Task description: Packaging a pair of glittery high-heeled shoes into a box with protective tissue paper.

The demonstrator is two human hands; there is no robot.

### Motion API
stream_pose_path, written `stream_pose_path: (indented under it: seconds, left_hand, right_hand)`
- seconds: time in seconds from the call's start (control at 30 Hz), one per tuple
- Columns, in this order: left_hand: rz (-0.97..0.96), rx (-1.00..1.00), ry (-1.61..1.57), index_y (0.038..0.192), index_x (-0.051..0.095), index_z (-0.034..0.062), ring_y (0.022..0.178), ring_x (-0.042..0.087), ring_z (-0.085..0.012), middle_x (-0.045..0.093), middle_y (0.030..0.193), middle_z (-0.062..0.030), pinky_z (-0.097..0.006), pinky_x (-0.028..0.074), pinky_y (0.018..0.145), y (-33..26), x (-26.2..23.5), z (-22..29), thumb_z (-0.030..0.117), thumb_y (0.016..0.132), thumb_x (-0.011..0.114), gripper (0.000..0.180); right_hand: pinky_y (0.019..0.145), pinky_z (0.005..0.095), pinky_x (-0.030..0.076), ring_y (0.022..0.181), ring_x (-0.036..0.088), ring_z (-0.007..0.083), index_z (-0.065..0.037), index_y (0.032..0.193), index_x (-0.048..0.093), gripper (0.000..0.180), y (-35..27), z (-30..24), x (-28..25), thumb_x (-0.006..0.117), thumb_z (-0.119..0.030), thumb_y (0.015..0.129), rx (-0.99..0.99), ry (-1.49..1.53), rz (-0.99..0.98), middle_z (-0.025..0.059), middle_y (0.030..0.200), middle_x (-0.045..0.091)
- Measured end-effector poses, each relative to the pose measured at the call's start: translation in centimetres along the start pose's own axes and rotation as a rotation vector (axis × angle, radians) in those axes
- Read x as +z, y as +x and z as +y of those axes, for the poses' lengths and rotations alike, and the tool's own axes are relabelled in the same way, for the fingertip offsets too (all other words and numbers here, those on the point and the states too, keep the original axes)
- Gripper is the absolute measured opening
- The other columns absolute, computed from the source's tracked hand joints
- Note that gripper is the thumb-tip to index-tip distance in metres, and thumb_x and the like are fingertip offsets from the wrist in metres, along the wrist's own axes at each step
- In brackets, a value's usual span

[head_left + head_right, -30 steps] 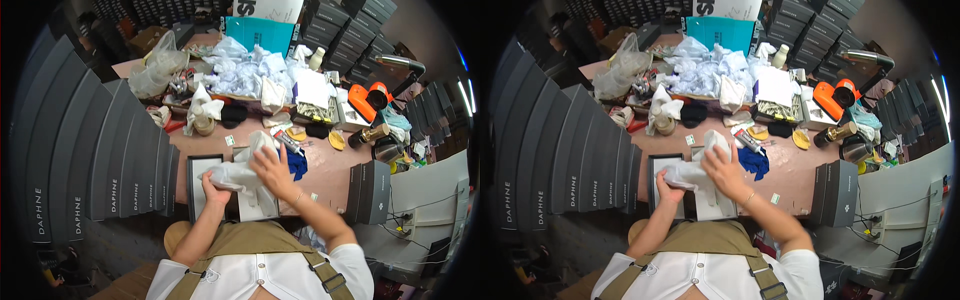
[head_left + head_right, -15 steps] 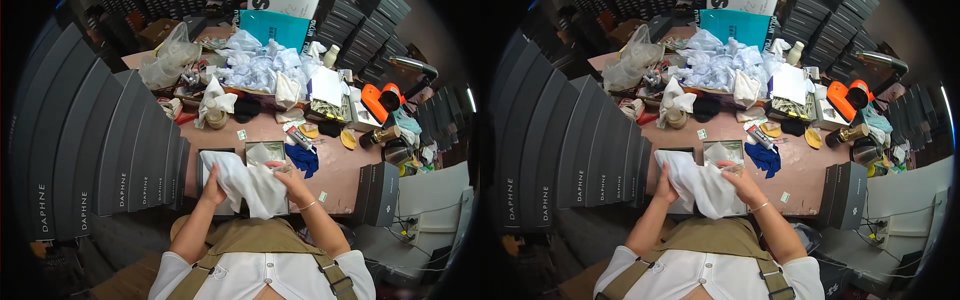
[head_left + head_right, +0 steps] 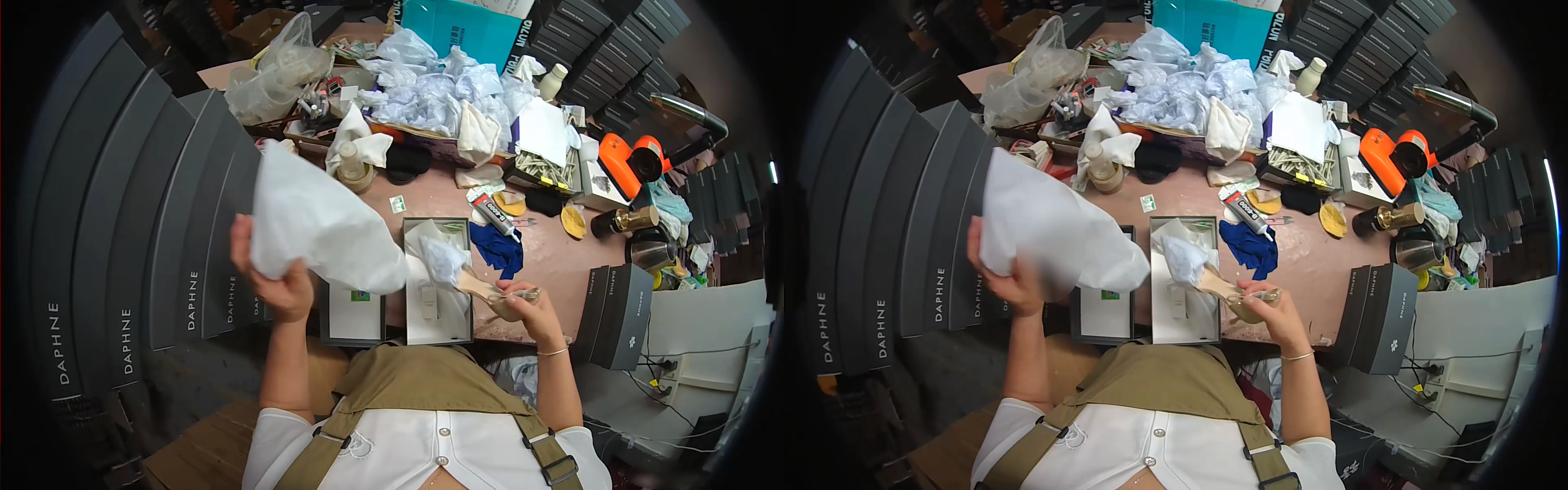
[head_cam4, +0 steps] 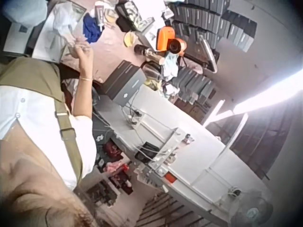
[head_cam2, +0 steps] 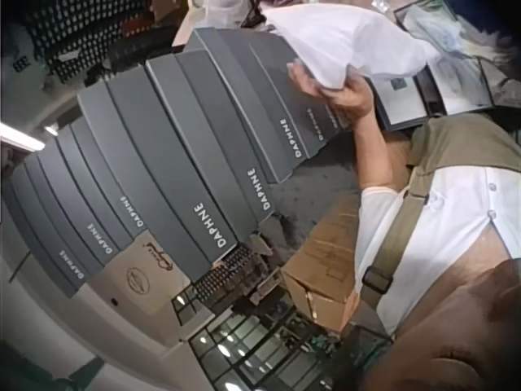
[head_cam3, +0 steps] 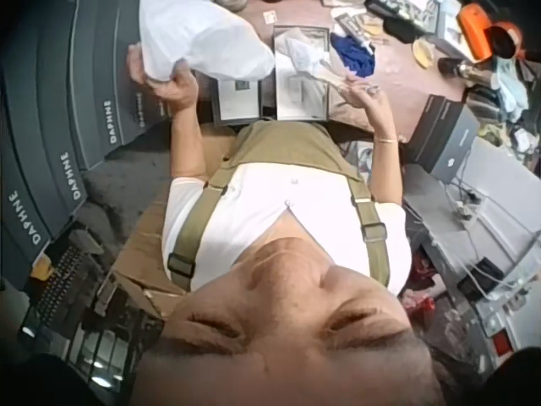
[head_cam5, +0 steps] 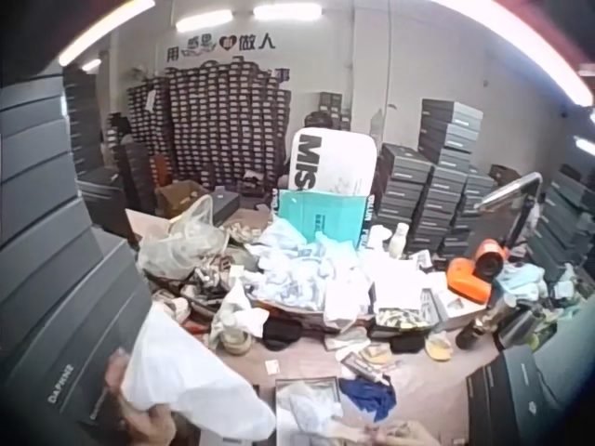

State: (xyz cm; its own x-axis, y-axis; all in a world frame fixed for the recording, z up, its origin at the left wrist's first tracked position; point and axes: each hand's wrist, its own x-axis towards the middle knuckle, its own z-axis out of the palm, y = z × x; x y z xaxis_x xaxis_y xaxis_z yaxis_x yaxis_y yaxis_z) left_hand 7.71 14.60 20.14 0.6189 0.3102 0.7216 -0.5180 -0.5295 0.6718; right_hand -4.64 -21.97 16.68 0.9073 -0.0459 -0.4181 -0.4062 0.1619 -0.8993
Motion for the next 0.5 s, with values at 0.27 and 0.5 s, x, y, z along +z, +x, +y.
stream_pose_path:
  seconds: [0.27, 0.5]
  left_hand:
    - [-1.126, -0.323, 0.065, 0.119, 0.055, 0.0033, 0.122, 0.042, -0.0335, 0.052, 0.124, -0.0171, -0.051, 0.031, 0.103, -10.2, 1.4, -6.9, 0.039, 0.083, 0.063, 0.051]
    - [-0.514, -1.654, -1.622, 0.121, 0.046, 0.0013, 0.105, 0.056, -0.0296, 0.056, 0.118, -0.0154, -0.042, 0.046, 0.089, -18.7, 3.9, -3.9, 0.067, 0.086, 0.033, 0.076]
  right_hand:
    - [0.093, 0.0336, 0.041, 0.106, 0.053, 0.0235, -0.002, 0.101, 0.06, 0.031, -0.3, 2.0, 8.1, 0.073, -0.017, 0.077, -0.369, -0.24, 0.149, 0.0159, 0.122, 0.053]
    - [0.092, 0.0373, 0.041, 0.106, 0.056, 0.0278, -0.004, 0.11, 0.063, 0.03, 0.6, -0.2, 11.6, 0.05, -0.024, 0.092, -0.284, -0.472, -0.422, 0.0133, 0.111, 0.058]
